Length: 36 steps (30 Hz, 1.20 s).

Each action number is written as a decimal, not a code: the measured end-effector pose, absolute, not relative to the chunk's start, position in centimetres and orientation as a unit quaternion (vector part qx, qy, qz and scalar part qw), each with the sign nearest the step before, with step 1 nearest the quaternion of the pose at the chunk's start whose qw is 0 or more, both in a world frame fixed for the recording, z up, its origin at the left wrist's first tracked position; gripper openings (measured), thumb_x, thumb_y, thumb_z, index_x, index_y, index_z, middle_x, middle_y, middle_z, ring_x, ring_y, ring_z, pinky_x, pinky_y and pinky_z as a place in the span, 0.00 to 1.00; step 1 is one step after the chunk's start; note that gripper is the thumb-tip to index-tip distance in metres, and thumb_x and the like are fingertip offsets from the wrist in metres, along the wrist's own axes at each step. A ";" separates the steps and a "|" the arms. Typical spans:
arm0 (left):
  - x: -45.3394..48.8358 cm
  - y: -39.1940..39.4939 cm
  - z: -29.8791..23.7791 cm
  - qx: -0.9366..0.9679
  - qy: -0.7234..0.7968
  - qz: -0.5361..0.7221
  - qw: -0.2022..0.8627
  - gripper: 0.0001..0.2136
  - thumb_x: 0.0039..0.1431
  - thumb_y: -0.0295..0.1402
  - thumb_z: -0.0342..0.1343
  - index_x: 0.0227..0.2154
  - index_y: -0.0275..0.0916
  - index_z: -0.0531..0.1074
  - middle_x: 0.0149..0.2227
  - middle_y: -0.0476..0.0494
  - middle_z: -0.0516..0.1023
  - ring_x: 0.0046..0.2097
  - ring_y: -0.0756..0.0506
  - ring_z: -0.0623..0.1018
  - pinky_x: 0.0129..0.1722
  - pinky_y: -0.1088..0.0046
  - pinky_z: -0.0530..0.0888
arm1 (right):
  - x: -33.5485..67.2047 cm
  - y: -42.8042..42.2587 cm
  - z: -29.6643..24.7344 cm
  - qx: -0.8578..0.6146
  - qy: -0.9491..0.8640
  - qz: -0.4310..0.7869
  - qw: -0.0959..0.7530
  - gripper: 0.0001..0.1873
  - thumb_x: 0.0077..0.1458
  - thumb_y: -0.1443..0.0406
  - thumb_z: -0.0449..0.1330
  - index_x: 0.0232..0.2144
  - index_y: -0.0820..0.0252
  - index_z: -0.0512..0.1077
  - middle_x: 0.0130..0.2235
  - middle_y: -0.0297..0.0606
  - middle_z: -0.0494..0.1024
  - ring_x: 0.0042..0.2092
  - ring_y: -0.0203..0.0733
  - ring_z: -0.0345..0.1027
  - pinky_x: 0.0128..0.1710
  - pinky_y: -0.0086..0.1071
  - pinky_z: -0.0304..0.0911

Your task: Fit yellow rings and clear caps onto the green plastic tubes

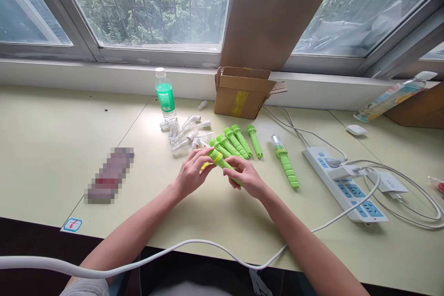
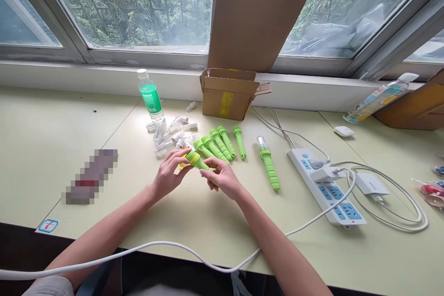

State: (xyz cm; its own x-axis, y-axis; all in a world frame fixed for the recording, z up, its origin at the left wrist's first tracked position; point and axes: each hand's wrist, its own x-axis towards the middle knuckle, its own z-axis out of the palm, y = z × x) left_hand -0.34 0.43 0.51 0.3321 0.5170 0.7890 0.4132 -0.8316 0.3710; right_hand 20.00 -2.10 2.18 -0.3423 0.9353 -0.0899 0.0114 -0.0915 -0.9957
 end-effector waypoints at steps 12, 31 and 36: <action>-0.1 0.4 0.2 0.817 0.289 0.495 0.068 0.06 0.58 0.25 0.57 0.37 0.39 0.67 0.51 0.38 0.74 0.53 0.42 0.73 0.47 0.59 0.76 | 20.2 -2.1 2.4 -0.415 -0.544 0.641 0.348 0.17 0.52 0.52 0.62 0.34 0.59 0.70 0.25 0.33 0.73 0.15 0.28 0.52 0.13 0.27 0.44; -0.2 0.2 0.9 0.831 0.266 0.484 0.072 0.11 0.55 0.30 0.61 0.40 0.39 0.67 0.52 0.34 0.74 0.53 0.40 0.73 0.48 0.57 0.75 | 20.3 -2.2 2.9 -0.388 -0.560 0.651 0.335 0.21 0.58 0.50 0.55 0.27 0.62 0.70 0.24 0.34 0.69 0.21 0.31 0.59 0.18 0.27 0.53; 0.0 0.2 0.7 0.822 0.283 0.490 0.068 0.06 0.58 0.26 0.56 0.38 0.39 0.67 0.51 0.36 0.74 0.52 0.41 0.74 0.47 0.58 0.76 | 20.0 -2.3 2.4 -0.426 -0.519 0.665 0.328 0.19 0.50 0.54 0.65 0.39 0.56 0.65 0.24 0.30 0.72 0.16 0.28 0.53 0.12 0.24 0.44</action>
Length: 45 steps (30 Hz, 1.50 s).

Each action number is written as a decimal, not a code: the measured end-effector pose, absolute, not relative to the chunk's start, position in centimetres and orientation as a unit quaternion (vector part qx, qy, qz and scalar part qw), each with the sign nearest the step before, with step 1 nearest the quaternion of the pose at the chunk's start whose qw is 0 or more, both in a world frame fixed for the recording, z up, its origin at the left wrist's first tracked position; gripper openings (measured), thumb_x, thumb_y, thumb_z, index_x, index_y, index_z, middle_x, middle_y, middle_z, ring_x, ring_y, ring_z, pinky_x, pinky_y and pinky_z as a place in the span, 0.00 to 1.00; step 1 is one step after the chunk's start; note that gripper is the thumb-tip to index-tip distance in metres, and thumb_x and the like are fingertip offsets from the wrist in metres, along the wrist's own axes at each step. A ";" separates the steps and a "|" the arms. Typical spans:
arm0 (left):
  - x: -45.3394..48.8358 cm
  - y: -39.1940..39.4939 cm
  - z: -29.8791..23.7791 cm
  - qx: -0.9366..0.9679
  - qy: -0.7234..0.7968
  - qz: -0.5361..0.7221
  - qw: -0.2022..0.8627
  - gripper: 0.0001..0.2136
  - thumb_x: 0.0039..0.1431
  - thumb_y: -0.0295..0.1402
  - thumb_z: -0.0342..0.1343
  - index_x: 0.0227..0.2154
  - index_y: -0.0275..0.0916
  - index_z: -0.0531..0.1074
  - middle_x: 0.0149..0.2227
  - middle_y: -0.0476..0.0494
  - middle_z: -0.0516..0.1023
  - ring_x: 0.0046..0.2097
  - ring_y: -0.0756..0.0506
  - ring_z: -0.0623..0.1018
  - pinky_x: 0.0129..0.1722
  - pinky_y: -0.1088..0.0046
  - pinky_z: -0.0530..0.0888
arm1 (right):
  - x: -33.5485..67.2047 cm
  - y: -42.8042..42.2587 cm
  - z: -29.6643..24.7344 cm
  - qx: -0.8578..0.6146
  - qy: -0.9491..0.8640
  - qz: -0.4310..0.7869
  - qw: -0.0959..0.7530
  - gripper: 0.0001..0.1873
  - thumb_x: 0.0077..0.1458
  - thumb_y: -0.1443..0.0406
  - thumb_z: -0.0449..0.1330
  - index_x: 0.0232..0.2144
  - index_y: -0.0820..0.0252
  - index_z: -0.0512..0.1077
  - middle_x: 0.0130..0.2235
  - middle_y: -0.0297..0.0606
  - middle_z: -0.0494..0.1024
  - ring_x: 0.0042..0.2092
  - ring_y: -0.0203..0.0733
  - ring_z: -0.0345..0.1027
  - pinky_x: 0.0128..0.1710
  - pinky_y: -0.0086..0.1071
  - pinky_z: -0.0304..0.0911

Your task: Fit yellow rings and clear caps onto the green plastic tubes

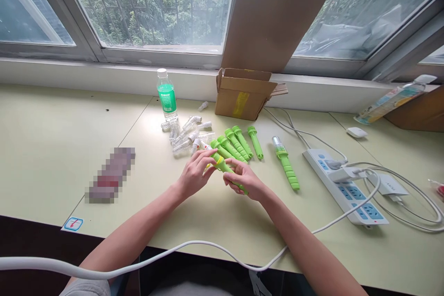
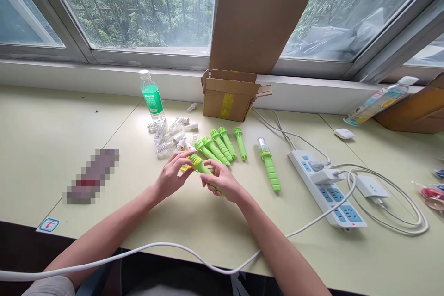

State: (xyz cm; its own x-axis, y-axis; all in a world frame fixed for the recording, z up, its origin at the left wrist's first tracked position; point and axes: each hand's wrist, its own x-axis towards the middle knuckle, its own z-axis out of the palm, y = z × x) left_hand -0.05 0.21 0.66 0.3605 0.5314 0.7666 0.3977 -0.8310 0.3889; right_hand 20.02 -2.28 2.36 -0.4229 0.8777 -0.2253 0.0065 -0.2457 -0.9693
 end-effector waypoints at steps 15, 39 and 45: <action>-0.1 0.2 0.5 0.831 0.279 0.478 0.059 0.08 0.58 0.26 0.56 0.40 0.38 0.66 0.53 0.35 0.73 0.54 0.40 0.72 0.48 0.57 0.75 | 20.3 -2.2 3.1 -0.389 -0.581 0.634 0.329 0.19 0.59 0.52 0.55 0.30 0.62 0.71 0.22 0.32 0.69 0.20 0.30 0.59 0.18 0.26 0.52; -0.1 0.2 0.5 0.831 0.288 0.473 0.055 0.09 0.57 0.28 0.57 0.40 0.39 0.66 0.53 0.35 0.73 0.54 0.40 0.73 0.49 0.57 0.75 | 20.1 -2.2 2.7 -0.409 -0.537 0.657 0.335 0.19 0.57 0.50 0.56 0.36 0.60 0.68 0.29 0.39 0.78 0.14 0.28 0.53 0.12 0.26 0.45; -0.1 0.2 0.1 0.827 0.299 0.475 0.043 0.07 0.60 0.24 0.53 0.40 0.38 0.65 0.52 0.35 0.73 0.54 0.41 0.72 0.48 0.57 0.76 | 19.9 -2.2 2.4 -0.434 -0.525 0.651 0.336 0.20 0.48 0.58 0.67 0.38 0.56 0.63 0.28 0.32 0.76 0.14 0.28 0.55 0.10 0.23 0.45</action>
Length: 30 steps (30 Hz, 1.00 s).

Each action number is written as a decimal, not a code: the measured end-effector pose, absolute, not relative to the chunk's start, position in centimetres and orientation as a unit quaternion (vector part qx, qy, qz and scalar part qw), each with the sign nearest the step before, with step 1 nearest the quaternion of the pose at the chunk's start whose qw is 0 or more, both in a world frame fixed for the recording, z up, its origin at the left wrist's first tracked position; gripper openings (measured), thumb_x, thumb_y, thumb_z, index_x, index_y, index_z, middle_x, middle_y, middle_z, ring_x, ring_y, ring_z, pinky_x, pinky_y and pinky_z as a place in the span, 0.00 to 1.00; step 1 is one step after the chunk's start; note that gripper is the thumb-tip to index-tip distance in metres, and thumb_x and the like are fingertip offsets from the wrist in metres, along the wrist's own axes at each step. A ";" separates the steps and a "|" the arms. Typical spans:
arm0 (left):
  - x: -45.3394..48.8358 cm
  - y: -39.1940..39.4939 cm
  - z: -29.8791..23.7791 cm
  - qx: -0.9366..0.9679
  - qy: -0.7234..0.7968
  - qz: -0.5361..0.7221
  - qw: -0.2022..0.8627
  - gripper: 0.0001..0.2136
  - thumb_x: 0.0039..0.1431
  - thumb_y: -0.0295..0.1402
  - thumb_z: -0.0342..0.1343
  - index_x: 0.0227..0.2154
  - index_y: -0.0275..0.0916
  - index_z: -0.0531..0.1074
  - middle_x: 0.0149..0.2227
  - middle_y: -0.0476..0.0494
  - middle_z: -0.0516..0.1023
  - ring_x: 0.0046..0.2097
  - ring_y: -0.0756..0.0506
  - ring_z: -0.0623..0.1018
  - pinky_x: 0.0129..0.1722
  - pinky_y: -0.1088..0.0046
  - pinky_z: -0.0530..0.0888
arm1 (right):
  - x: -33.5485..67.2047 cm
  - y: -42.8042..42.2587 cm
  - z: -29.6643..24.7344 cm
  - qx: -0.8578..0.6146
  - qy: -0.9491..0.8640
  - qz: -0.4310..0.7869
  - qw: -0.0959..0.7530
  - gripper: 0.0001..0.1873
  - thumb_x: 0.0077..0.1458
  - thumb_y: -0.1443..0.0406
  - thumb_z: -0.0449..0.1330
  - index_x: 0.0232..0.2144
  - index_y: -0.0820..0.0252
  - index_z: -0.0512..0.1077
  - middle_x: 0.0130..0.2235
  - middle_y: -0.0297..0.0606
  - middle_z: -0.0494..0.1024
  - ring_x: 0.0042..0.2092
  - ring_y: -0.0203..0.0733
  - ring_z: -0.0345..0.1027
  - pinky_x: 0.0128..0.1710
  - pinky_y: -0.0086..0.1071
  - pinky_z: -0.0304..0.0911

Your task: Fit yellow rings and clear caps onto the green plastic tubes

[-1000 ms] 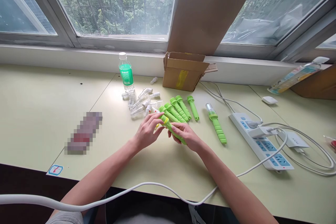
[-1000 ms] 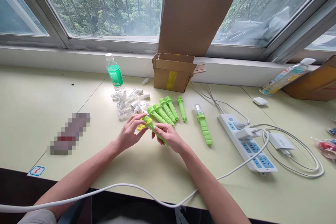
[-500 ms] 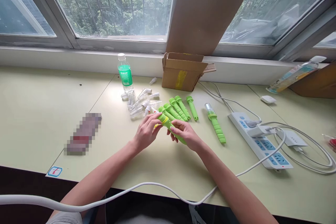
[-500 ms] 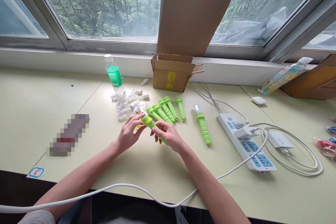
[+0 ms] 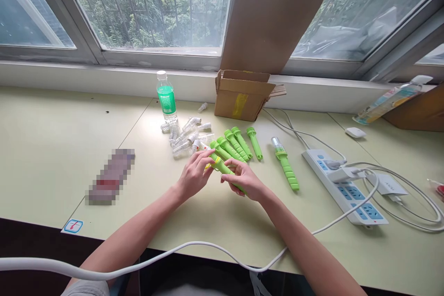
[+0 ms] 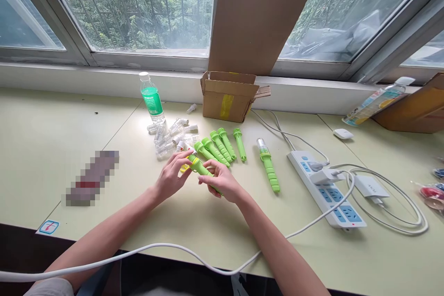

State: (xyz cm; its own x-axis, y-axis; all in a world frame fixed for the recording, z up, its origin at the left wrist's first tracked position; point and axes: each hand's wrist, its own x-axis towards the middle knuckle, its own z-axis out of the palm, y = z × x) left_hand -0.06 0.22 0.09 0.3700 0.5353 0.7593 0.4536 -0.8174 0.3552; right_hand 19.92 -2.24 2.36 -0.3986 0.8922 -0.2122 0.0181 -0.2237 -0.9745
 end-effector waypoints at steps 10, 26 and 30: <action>-0.1 0.5 0.0 0.821 0.292 0.491 0.022 0.08 0.58 0.26 0.57 0.39 0.39 0.66 0.52 0.36 0.74 0.52 0.41 0.74 0.47 0.58 0.76 | 20.3 -2.1 3.2 -0.408 -0.579 0.615 0.346 0.19 0.59 0.52 0.55 0.30 0.62 0.73 0.28 0.37 0.74 0.21 0.31 0.61 0.18 0.27 0.54; -0.3 0.3 0.2 0.818 0.299 0.491 0.018 0.06 0.58 0.26 0.57 0.38 0.39 0.67 0.51 0.37 0.74 0.52 0.41 0.74 0.47 0.58 0.76 | 20.5 -2.1 3.1 -0.395 -0.571 0.630 0.347 0.19 0.59 0.52 0.55 0.29 0.62 0.72 0.28 0.38 0.73 0.24 0.34 0.65 0.21 0.29 0.57; -0.2 0.2 0.5 0.823 0.287 0.490 0.023 0.09 0.57 0.30 0.59 0.39 0.39 0.67 0.51 0.36 0.74 0.53 0.41 0.74 0.48 0.57 0.76 | 20.4 -2.2 2.9 -0.394 -0.551 0.650 0.346 0.20 0.59 0.51 0.54 0.27 0.62 0.71 0.26 0.36 0.72 0.19 0.30 0.59 0.17 0.28 0.51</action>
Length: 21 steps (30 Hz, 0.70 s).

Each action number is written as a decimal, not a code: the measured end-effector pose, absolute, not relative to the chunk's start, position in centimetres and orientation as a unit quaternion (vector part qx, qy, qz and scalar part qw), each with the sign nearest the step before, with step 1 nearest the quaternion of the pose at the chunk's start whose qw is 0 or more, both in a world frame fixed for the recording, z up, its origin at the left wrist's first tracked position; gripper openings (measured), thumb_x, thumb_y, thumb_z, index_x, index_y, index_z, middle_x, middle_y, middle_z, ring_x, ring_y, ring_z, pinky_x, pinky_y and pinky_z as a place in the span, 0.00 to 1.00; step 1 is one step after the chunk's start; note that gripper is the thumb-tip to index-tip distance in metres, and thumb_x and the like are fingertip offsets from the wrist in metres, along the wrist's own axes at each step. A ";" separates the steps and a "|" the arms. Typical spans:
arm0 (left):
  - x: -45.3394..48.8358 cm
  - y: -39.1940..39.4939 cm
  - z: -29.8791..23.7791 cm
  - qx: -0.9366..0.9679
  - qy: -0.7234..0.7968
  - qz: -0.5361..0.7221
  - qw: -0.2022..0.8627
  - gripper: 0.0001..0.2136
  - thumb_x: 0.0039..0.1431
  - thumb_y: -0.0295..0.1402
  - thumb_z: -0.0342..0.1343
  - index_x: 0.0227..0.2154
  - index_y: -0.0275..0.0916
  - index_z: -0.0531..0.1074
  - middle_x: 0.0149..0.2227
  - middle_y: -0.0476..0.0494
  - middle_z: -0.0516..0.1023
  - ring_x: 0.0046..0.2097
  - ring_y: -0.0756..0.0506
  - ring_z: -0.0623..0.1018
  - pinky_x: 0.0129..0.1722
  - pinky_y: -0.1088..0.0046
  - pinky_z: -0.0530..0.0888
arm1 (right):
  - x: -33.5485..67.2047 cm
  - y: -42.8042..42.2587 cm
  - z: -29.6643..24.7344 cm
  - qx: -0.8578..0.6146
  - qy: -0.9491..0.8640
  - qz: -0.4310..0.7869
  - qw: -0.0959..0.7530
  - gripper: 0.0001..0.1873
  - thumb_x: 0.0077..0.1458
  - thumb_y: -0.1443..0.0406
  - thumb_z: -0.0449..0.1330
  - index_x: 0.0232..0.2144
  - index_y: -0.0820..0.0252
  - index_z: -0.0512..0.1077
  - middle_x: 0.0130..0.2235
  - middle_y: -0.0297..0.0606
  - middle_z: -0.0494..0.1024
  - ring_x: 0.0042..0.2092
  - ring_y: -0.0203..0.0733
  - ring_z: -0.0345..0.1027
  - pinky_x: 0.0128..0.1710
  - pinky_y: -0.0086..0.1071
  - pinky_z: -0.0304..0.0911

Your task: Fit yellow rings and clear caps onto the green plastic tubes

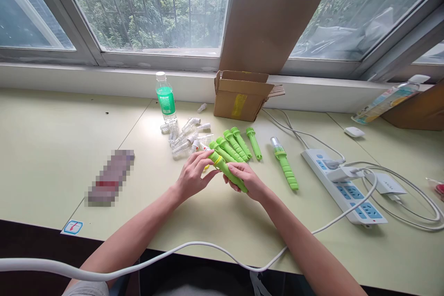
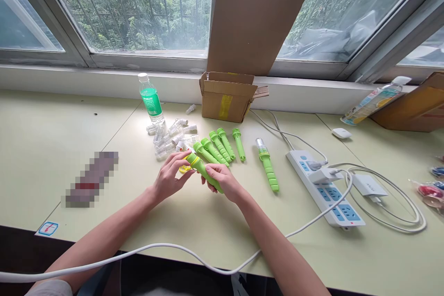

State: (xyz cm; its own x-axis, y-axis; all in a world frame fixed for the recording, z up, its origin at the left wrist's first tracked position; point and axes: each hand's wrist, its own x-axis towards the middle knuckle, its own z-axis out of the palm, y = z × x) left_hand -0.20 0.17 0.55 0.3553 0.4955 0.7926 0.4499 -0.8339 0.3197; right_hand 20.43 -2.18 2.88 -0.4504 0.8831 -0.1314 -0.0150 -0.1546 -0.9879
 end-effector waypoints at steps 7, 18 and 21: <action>0.0 0.1 0.6 0.823 0.297 0.483 0.025 0.05 0.59 0.28 0.56 0.38 0.39 0.67 0.51 0.36 0.75 0.52 0.41 0.74 0.46 0.57 0.76 | 20.0 -2.2 2.5 -0.417 -0.522 0.662 0.339 0.19 0.50 0.55 0.65 0.38 0.56 0.63 0.24 0.31 0.75 0.13 0.28 0.51 0.12 0.24 0.42; 0.0 0.0 0.5 0.818 0.279 0.502 -0.008 0.08 0.56 0.26 0.59 0.38 0.39 0.67 0.48 0.38 0.77 0.48 0.42 0.76 0.44 0.60 0.77 | 20.2 -2.3 2.7 -0.403 -0.539 0.664 0.326 0.22 0.60 0.48 0.51 0.32 0.61 0.70 0.25 0.35 0.72 0.18 0.31 0.58 0.16 0.27 0.51; 0.0 -0.1 0.5 0.818 0.287 0.498 -0.005 0.06 0.57 0.28 0.58 0.37 0.39 0.67 0.48 0.38 0.77 0.49 0.42 0.76 0.44 0.60 0.77 | 20.1 -2.3 2.4 -0.411 -0.535 0.664 0.322 0.18 0.57 0.50 0.56 0.36 0.58 0.66 0.23 0.31 0.72 0.15 0.29 0.53 0.13 0.26 0.46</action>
